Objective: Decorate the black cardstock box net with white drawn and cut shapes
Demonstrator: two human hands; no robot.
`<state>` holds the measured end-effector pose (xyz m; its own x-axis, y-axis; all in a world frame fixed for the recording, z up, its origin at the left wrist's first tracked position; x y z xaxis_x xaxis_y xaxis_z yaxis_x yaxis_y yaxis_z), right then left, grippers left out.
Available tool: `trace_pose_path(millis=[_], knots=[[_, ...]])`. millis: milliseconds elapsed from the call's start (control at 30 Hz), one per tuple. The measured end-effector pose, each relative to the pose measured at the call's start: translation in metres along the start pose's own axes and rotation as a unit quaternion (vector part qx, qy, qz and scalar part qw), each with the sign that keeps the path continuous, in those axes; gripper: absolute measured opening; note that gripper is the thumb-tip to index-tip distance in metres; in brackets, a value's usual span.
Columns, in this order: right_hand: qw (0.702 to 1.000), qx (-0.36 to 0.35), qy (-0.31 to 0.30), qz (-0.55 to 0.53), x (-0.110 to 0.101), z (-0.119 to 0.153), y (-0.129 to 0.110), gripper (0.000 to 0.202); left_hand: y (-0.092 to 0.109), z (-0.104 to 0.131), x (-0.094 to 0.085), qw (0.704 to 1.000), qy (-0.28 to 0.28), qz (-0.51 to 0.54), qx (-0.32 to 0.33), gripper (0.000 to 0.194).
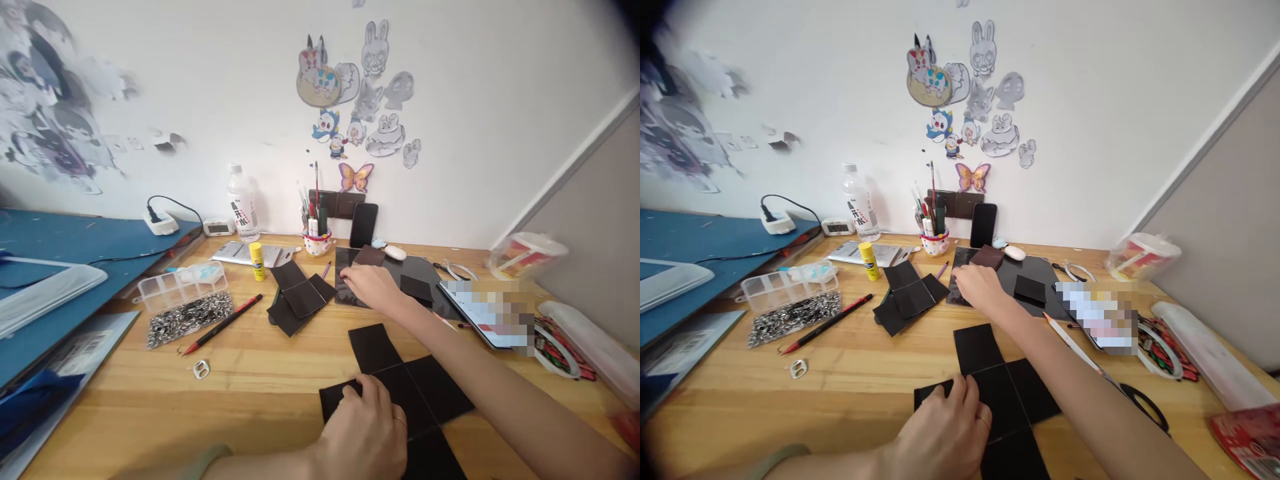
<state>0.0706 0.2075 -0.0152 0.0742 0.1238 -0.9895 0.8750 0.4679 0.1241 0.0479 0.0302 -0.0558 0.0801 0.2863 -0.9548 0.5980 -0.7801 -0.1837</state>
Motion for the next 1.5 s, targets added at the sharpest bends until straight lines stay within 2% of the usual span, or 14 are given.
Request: trace_pose_path(millis=[100,233,433,567,700,800,900,1033,1133,1233,1300,1400,1500], knots=[[0.998,-0.031,-0.011,0.056,0.011,-0.034,-0.015,0.029,0.002,-0.001,-0.001,1.0,0.001,-0.02,0.01,0.034],[0.99,-0.077,-0.031,0.111,0.024,-0.059,-0.034,0.03,0.005,-0.003,0.001,0.999,-0.006,-0.04,0.02,0.031],[0.981,-0.125,-0.032,0.143,0.024,-0.065,-0.038,0.03,0.011,-0.003,0.012,0.997,0.026,-0.077,-0.004,0.024],[0.986,-0.092,0.018,0.138,0.002,-0.062,-0.021,0.03,0.014,0.0,0.01,0.994,0.072,-0.088,-0.007,0.022],[0.988,0.011,0.1,0.116,-0.036,-0.047,0.013,0.026,0.012,0.004,0.001,0.984,0.138,-0.107,-0.03,0.031],[0.983,0.092,0.139,0.072,-0.056,-0.022,0.039,0.02,0.01,0.005,-0.004,0.983,0.141,-0.109,-0.038,0.035],[0.978,0.152,0.141,-0.002,-0.057,0.011,0.057,0.015,0.009,0.004,-0.004,0.989,0.115,-0.086,-0.036,0.033],[0.967,0.165,0.115,-0.156,-0.042,0.053,0.063,0.01,0.01,0.0,0.0,0.993,0.095,-0.057,-0.036,0.035],[0.931,0.176,0.088,-0.307,-0.025,0.081,0.056,0.017,0.013,-0.004,0.002,0.992,0.103,-0.063,-0.042,0.035],[0.871,0.2,0.061,-0.445,-0.004,0.103,0.041,0.033,0.019,-0.005,0.004,0.993,0.093,-0.07,-0.032,0.034],[0.826,0.215,0.046,-0.519,0.009,0.114,0.031,0.035,0.024,-0.004,0.002,0.993,0.091,-0.069,-0.009,0.032],[0.768,0.232,0.034,-0.596,0.024,0.118,0.021,0.034,0.028,-0.004,-0.003,0.994,0.096,-0.043,0.036,0.028],[0.726,0.249,0.041,-0.64,0.032,0.112,0.022,0.035,0.018,-0.01,-0.004,0.995,0.078,0.022,0.057,0.029]])
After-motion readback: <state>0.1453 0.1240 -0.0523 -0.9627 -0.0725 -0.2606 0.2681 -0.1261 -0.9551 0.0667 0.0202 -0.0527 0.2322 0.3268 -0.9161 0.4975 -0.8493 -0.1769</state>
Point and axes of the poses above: each hand's wrist, its own z-axis away from the middle knuckle, its own x-axis out of the palm, y = z × x, the point moved 6 cm from there along -z, towards the middle knuckle, and after that the axes turned 3 degrees about y, right-handed, at the moved point
